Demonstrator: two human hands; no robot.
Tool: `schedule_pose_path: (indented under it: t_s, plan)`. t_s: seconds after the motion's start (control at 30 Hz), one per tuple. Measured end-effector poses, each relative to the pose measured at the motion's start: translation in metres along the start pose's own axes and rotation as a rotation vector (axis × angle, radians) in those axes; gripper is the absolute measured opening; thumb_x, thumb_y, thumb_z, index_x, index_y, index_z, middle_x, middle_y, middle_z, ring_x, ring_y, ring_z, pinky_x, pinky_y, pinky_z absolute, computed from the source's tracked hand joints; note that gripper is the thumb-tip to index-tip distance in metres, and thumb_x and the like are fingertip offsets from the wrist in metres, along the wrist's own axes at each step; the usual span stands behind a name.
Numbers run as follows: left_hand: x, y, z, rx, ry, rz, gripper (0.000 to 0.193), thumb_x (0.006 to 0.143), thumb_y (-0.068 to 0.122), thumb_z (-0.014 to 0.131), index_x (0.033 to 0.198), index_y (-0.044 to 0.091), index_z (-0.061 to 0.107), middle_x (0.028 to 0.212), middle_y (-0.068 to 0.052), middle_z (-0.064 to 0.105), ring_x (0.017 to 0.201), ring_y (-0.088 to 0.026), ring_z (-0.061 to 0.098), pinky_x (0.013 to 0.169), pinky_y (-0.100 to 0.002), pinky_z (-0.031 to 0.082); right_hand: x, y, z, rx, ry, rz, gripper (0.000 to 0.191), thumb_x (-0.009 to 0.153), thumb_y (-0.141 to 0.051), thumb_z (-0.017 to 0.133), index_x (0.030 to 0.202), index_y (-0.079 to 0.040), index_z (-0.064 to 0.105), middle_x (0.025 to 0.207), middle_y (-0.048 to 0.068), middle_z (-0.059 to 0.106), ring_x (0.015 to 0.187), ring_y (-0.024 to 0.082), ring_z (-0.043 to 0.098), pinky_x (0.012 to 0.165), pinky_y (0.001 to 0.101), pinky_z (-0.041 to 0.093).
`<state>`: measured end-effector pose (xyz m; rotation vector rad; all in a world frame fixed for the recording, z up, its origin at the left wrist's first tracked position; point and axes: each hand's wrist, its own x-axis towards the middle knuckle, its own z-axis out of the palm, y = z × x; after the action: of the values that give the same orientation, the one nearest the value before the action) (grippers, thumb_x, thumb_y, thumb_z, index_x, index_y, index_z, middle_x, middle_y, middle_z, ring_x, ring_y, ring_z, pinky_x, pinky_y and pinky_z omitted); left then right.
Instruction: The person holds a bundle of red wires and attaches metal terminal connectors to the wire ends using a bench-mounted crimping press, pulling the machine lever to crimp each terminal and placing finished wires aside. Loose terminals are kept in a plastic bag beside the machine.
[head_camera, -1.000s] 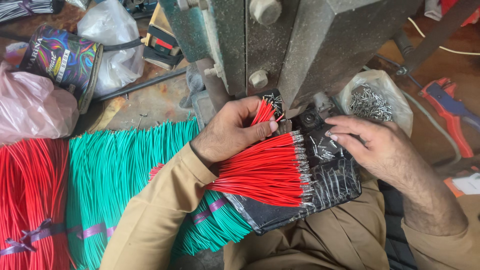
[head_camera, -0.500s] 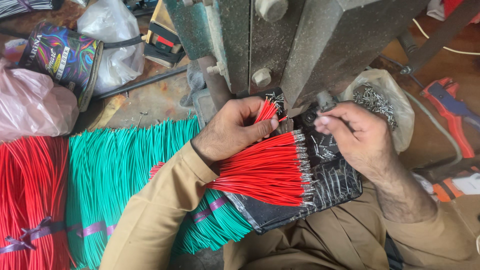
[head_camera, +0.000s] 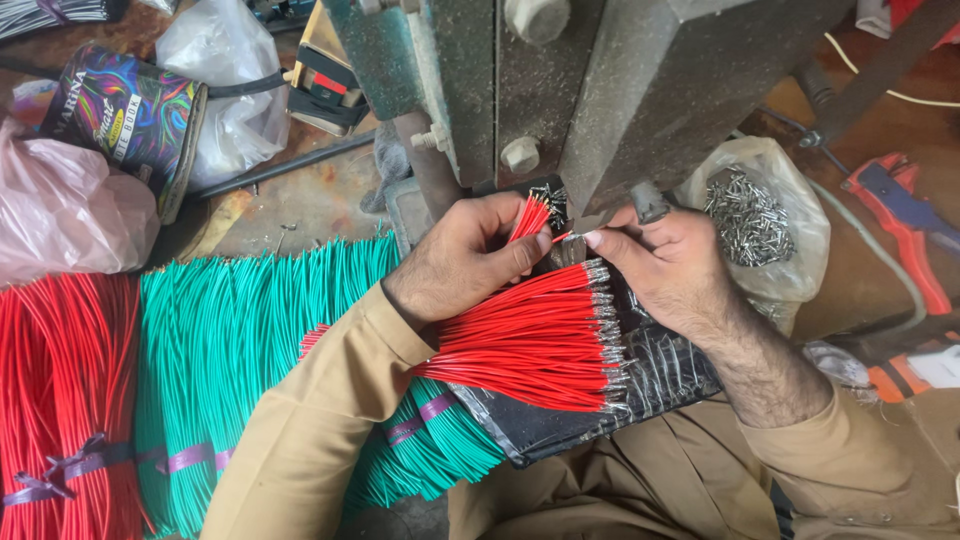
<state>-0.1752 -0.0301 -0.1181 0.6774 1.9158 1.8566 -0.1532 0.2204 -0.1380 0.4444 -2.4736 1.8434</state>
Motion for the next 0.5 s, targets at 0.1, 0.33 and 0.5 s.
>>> schedule_pose_path:
  t_s: [0.1, 0.33, 0.5]
  plan:
    - [0.0018, 0.0008, 0.0005, 0.025, -0.01, 0.028, 0.017, 0.103, 0.016, 0.064, 0.11, 0.001, 0.067, 0.09, 0.005, 0.062, 0.086, -0.003, 0.054, 0.076, -0.024, 0.052, 0.0001, 0.0007, -0.0013, -0.019, -0.008, -0.002, 0.006, 0.1, -0.004, 0.069, 0.1, 0.001, 0.072, 0.089, 0.001, 0.072, 0.084, 0.004, 0.063, 0.076, 0.0213, 0.054]
    - [0.002, -0.0031, 0.0007, 0.027, -0.018, 0.029, 0.015, 0.104, 0.015, 0.064, 0.107, 0.0, 0.066, 0.09, 0.004, 0.063, 0.087, -0.004, 0.055, 0.078, -0.025, 0.053, 0.0003, 0.0041, -0.0025, -0.049, 0.024, -0.061, 0.005, 0.098, -0.004, 0.071, 0.099, 0.001, 0.069, 0.091, -0.001, 0.072, 0.086, 0.004, 0.063, 0.078, 0.0217, 0.054]
    - [0.0012, -0.0055, 0.0004, 0.017, -0.023, 0.038, 0.016, 0.103, 0.015, 0.063, 0.109, 0.0, 0.066, 0.092, 0.004, 0.064, 0.089, -0.004, 0.055, 0.08, -0.025, 0.053, -0.0009, 0.0063, -0.0035, -0.083, 0.008, -0.035, 0.004, 0.098, -0.003, 0.071, 0.098, 0.001, 0.071, 0.088, 0.001, 0.072, 0.083, 0.005, 0.063, 0.074, 0.0223, 0.054]
